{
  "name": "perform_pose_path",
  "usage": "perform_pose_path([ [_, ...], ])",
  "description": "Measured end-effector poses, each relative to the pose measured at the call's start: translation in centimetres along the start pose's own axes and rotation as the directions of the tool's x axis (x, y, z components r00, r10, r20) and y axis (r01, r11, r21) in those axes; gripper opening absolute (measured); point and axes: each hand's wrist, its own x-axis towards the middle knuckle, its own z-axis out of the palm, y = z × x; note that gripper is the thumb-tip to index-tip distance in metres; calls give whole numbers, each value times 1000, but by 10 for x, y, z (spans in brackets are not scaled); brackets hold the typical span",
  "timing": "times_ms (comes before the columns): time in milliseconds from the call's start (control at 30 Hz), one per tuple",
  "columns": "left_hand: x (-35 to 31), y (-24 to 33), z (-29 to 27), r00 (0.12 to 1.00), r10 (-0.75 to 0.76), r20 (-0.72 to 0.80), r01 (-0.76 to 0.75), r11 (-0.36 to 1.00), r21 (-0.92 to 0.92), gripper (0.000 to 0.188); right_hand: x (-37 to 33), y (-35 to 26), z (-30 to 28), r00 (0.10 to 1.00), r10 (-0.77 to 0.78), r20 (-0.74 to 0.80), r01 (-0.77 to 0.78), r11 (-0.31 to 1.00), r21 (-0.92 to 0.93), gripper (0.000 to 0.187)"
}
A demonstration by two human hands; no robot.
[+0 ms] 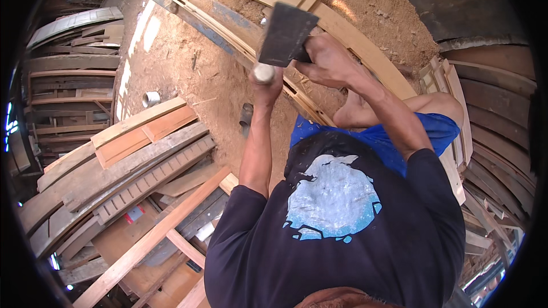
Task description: The person sits on the floor and uses a chisel and mallet to carve a groove into a long wooden plank. Another person briefly approaches to inspect the work and then leaves.
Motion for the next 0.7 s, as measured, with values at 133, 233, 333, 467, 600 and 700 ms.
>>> perform_pose_path([
  [133, 35, -39, 3, 935, -319, -157, 302, 945, -124, 16, -25, 15, 27, 987, 71, -147, 6, 882, 470, 36],
  [233, 34, -50, 1, 896, -398, -195, 373, 915, -153, 17, -45, 17, 37, 979, 172, -106, -67, 768, 637, 38],
  [333, 56, -53, -1, 797, -576, -181, 498, 797, -342, 21, -52, 28, 28, 974, 179, -136, -58, 784, 618, 41],
  [467, 62, 27, -11, 960, -250, -123, 232, 962, -145, 19, -62, 40, 13, 939, 344, -3, -242, 667, 705, 36],
  [600, 44, 104, 19, 981, 195, -6, -194, 972, -129, 29, -43, 60, 14, 934, 353, 55, -239, 503, 831, 34],
  [700, 12, 109, 60, 819, 498, 284, -506, 861, -49, 43, -30, 95, 37, 974, 224, 10, -133, 541, 830, 35],
])
